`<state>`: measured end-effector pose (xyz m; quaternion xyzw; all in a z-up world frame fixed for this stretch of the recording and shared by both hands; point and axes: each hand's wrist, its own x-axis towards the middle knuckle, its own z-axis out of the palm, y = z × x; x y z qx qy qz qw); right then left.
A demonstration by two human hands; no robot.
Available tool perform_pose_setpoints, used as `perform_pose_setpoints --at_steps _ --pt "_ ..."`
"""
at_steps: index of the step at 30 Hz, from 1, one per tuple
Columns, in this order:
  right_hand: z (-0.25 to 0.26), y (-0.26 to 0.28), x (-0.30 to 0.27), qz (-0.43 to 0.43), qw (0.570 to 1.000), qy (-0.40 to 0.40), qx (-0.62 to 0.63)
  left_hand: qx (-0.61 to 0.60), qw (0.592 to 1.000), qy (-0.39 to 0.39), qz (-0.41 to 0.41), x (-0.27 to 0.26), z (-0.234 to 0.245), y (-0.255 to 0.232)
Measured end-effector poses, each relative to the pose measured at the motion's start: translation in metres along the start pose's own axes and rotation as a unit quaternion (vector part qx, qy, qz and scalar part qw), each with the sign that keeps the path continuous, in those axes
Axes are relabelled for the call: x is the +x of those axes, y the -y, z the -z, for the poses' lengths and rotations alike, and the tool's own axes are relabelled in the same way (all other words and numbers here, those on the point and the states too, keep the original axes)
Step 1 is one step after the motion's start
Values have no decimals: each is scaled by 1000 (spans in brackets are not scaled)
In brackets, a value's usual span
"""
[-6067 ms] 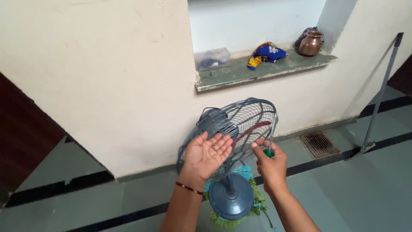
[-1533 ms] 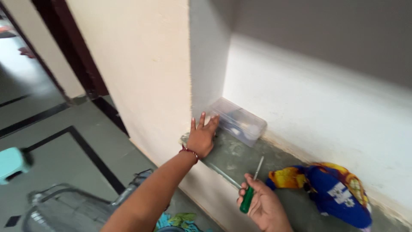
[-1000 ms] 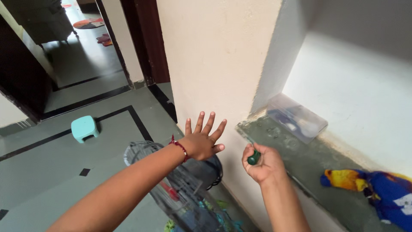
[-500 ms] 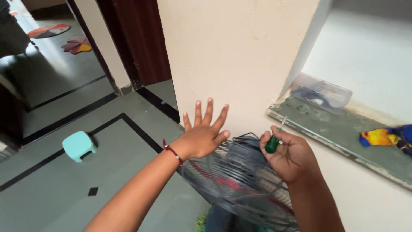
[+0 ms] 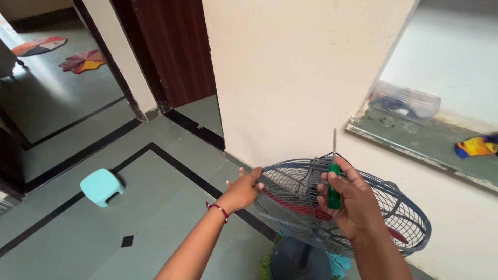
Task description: The person uses a green-handled screwdriver to loosen and remove screws from the front grille of a standing electric fan. They place the removed screws on a nearby shelf and continue unscrewing additional fasteners around the grille perimeter.
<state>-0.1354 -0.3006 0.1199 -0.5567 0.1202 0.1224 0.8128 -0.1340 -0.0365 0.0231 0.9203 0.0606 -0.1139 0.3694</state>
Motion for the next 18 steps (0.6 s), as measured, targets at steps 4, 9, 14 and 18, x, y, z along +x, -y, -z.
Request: perform_pose_setpoints --at_steps 4,9,14,18 --pt "3 -1 -3 8 1000 8 -19 -28 999 -17 15 -3 -18 2" --pt "16 -14 -7 29 999 -6 -32 -20 995 -92 39 -8 -30 3" --pt "17 -30 -22 24 999 -40 -27 -82 958 -271 -50 -3 -22 -4" --pt "9 -31 -28 41 995 -81 -29 -37 928 -323 -181 23 -6 -20"
